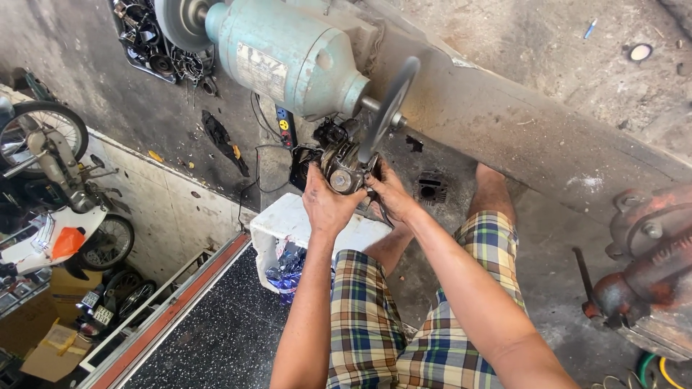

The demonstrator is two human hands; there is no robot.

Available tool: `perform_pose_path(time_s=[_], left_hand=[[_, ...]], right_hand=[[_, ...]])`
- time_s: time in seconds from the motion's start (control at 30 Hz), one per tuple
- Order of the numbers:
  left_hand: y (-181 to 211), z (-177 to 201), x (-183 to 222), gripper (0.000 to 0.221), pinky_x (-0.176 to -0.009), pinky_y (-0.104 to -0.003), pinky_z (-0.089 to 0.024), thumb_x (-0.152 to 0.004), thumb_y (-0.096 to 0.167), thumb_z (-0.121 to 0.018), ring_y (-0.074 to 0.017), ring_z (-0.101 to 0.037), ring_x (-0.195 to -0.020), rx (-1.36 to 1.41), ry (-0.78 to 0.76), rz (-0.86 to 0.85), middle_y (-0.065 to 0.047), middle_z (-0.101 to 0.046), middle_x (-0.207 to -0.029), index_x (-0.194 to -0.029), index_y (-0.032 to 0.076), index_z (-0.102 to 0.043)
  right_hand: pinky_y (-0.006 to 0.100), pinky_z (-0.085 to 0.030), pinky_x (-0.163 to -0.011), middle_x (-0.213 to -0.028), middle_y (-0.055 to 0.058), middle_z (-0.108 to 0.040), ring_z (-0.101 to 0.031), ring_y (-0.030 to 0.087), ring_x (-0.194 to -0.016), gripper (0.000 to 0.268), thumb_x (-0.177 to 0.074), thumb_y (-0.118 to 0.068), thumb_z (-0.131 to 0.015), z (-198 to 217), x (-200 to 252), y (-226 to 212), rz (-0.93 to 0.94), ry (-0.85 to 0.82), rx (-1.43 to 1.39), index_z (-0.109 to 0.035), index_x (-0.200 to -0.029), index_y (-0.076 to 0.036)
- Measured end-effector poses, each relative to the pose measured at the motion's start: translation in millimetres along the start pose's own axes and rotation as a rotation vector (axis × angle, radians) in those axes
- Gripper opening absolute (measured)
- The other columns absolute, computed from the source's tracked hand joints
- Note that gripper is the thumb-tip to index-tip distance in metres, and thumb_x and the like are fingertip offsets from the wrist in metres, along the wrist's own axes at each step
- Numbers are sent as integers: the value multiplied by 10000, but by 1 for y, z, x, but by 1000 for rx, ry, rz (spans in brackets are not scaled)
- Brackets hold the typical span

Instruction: Polishing a motorcycle cylinder head using a bench grinder and inspecting various engine parts in a workshop.

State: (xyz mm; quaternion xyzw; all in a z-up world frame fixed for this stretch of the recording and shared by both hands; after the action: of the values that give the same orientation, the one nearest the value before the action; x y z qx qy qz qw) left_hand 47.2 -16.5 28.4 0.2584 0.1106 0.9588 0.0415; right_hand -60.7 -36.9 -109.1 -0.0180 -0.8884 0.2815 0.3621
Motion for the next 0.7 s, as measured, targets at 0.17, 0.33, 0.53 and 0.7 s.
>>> perform_pose_path(time_s=[0.17, 0.33, 0.53, 0.7], left_hand=[[7, 2, -7, 559, -798, -552, -472, -441, 227, -746, -424, -575, -897, -42, -35, 28, -115, -582, -906, -912, 91, -477], [9, -7, -14, 581, -796, -535, -478, -411, 252, -765, -402, -587, -886, -83, -91, 31, -87, -589, -890, -901, 112, -486], [14, -1, -7, 606, -817, -537, -467, -441, 240, -760, -420, -574, -910, -126, -138, 47, -116, -580, -956, -947, 79, -468], [16, -6, -3, 683, -830, -537, -467, -438, 283, -768, -408, -572, -932, -207, -207, 40, -112, -562, -1003, -1010, 75, -458]], right_hand=[[360, -419, -770, -1033, 103, -495, -453, 210, -939, 519, -799, -413, -629, -11, 0, -6, -20, 16, -57, -492, -1139, -46], [375, -403, -800, -1062, 104, -471, -431, 223, -946, 543, -816, -430, -598, -23, 8, -36, -23, 61, -137, -484, -1151, -20], [433, -381, -890, -1180, 157, -447, -442, 265, -1063, 625, -803, -399, -628, -25, 10, -31, -59, 34, -204, -413, -1242, -10], [419, -407, -898, -1190, 126, -465, -495, 268, -1066, 614, -818, -392, -604, -19, 19, -8, -162, 121, -404, -367, -1290, -79]])
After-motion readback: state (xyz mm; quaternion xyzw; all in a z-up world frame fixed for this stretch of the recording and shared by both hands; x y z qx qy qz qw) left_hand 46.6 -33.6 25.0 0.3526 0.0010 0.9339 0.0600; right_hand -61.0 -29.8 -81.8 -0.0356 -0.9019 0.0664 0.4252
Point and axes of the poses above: each hand's wrist, its own x-axis away from the middle knuckle, its own z-axis out of the back of the hand, y = z × x, the point moved 1 cm from there along -x, towards the middle knuckle
